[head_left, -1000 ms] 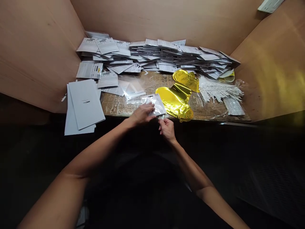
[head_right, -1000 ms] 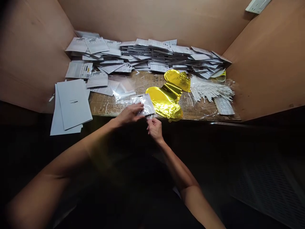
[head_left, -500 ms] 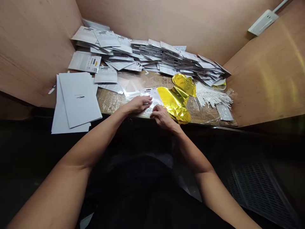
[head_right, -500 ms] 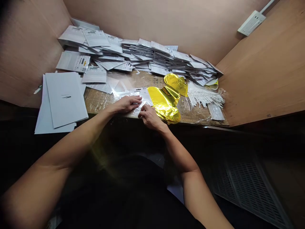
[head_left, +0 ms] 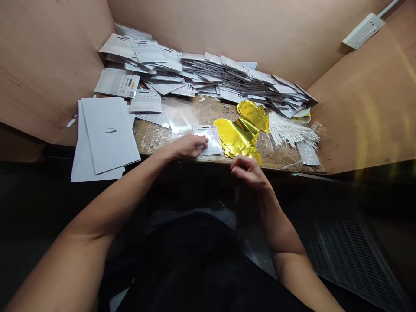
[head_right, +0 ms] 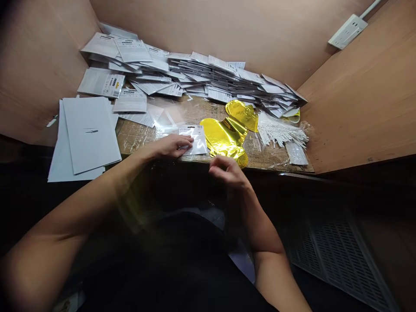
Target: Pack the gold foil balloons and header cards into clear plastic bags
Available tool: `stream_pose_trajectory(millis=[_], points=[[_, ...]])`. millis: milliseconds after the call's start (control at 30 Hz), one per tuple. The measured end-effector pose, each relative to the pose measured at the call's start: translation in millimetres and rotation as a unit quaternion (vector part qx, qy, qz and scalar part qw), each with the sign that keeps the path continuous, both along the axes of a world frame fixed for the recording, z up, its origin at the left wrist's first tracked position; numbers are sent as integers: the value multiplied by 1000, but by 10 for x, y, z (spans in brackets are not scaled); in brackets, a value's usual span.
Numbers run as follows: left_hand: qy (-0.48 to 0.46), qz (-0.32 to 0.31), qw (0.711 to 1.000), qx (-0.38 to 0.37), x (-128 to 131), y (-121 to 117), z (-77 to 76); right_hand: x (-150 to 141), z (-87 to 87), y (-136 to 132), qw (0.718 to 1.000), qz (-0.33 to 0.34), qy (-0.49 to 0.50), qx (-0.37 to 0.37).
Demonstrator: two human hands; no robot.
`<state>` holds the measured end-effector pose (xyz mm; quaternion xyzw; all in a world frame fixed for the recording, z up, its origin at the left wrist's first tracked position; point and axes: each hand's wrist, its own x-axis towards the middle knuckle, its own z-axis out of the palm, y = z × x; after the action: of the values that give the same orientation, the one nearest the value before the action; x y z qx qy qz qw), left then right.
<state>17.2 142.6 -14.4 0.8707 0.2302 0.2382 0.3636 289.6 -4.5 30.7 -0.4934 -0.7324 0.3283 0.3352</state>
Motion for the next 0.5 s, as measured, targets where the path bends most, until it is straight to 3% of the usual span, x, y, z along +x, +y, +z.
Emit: stream_pose_trajectory(millis=[100,200,300,400,500], points=[[10,-16,1000,1,-85,-141,13,20,-136,-97,975,32,-202,83],[2,-16,1000,-18,-118,-229,5,-133,-358,51,949,30,-278,144],[-23,-2,999,-44,-91,-275,-33,-303,-424,223,947,-42,-299,108],[-41,21,999,-16,-51,-320,-112,-395,-318,321,938,-160,-305,48],[-28,27,997,61,-53,-372,-203,-415,-207,393,953,-222,-200,-46]])
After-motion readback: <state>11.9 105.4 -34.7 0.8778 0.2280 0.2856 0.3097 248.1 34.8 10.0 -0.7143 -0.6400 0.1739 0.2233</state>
